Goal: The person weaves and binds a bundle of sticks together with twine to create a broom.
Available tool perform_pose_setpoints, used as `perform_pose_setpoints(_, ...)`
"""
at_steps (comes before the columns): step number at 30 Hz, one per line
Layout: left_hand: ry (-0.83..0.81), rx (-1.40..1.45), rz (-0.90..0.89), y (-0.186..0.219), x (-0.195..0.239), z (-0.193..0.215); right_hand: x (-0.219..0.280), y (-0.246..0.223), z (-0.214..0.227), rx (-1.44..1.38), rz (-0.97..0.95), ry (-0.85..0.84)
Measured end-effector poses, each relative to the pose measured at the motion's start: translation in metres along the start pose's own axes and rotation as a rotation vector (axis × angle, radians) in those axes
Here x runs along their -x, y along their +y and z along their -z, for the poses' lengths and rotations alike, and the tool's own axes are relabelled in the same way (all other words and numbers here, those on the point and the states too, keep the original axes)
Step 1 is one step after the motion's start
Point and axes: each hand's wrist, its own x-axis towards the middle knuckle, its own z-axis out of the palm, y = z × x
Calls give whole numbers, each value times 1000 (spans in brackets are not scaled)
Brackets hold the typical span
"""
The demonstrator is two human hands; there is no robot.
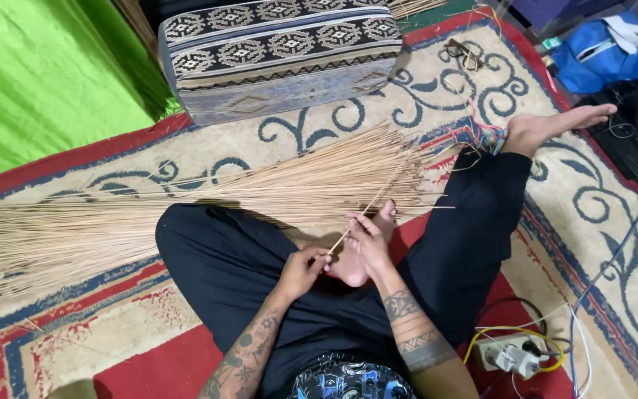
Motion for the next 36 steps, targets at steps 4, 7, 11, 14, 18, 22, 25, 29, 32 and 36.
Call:
perform_pose_setpoints(4, 263, 274, 90, -6, -8, 23, 14, -21, -1, -17, 27, 29)
perform_pose_setpoints(7, 574, 1028, 117, 19, -1, 60, 29, -47, -4, -106, 77, -33)
perform_pose_setpoints(11, 583, 1500, -51, 74, 30, 87, 88, -75, -33, -81, 159, -132)
perform_pose_setpoints(14, 570, 1453, -108, 103, 38, 85, 119, -103, -63, -112, 176, -103)
perform_pose_setpoints(18, 485, 1277, -137, 151, 26, 86, 116, -152, -89, -111, 213, -53)
perform_pose_setpoints(22, 401, 1126, -304, 211, -2, 100, 98, -204, -134, -63, 289, -122)
perform_pose_setpoints(25, 487, 1153, -375, 238, 0, 95, 111, -216, -160, -135, 376, -121)
perform_pose_setpoints(29, 655, 1209, -253, 196, 4, 71, 129, -171, -163, -205, 369, -6)
perform_pose_setpoints(32, 703, 1175, -158, 167, 0, 62, 132, -145, -158, -164, 333, 18)
perform_pose_setpoints(36, 740, 1130, -150, 176, 4, 64, 130, -153, -145, -164, 338, -51)
